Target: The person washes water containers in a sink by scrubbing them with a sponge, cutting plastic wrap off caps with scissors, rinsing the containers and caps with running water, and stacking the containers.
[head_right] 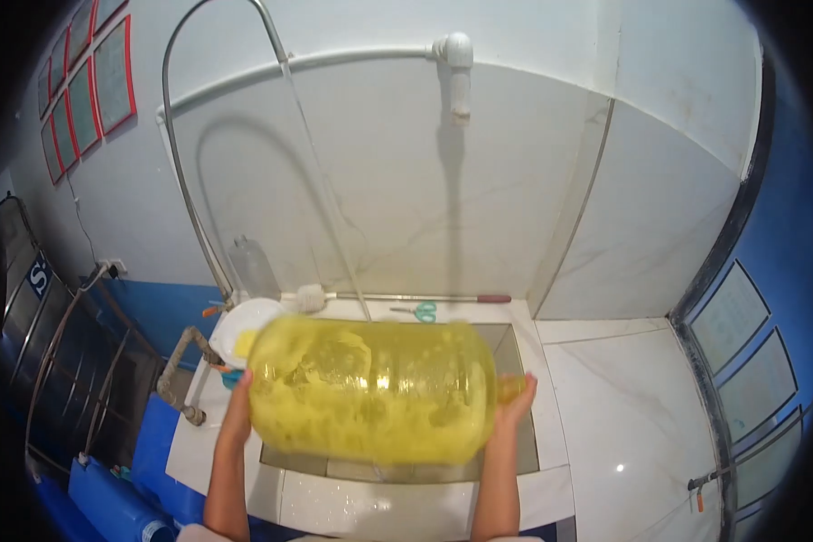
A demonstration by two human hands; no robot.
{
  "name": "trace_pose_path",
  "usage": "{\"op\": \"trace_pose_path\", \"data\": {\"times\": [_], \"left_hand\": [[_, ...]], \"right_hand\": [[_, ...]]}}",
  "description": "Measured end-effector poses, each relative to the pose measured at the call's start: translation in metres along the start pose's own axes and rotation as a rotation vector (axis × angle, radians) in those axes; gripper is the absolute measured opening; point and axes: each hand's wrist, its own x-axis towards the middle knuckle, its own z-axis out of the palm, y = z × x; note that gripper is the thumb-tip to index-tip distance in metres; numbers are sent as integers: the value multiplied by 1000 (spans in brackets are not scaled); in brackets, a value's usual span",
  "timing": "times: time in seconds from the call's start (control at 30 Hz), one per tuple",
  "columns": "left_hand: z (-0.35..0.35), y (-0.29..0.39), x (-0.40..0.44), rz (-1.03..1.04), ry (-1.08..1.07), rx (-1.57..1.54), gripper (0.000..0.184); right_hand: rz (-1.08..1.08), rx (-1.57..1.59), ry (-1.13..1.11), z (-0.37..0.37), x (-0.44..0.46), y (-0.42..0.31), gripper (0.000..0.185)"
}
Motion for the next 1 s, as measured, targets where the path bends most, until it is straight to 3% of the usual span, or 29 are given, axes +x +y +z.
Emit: {"op": "trace_pose_path", "data": {"times": [0.03,0.1,0.2,0.27,0.33,0.4,0.43,0.5,0.53,0.6,0.7,0.83,0.93,1.0], "left_hand": [[1,-4,-10,-33,35,-34,59],[-3,8,-28,-78,-18,-164,69],[-8,19,-27,24,-98,-269,70],[-22,-16,-10,-48,-122,-266,68],[-19,-36,-15,-161,32,-197,68],[-21,-23,-32,-179,10,-214,69],[-28,-18,-38,-124,-7,-228,72],[-18,30,-51,37,-46,-212,78],[-16,41,-48,104,-79,-268,78],[-50,-12,-20,-74,-72,-266,78],[-27,-11,-34,-143,82,-213,80],[-32,24,-43,-3,-121,-393,73],[-41,-28,-24,-168,47,-337,73],[-30,-7,-32,-155,86,-321,73]], "right_hand": [[-2,13,-8,3,7,-10,27],[106,40,-302,-8,10,-27,25],[106,65,-256,-19,22,-2,24],[82,110,-272,-6,37,12,23],[50,171,-309,9,36,12,23],[12,-82,-198,-6,11,1,29],[19,-89,-183,14,-17,-14,29],[279,55,-250,87,-67,-44,32],[283,47,-246,82,-58,-38,32],[171,71,-237,58,-24,-11,30],[91,19,-221,23,5,7,29],[241,73,-236,82,-35,-17,25],[173,49,-259,44,-10,6,25],[16,-86,-172,36,-26,5,30]]}}
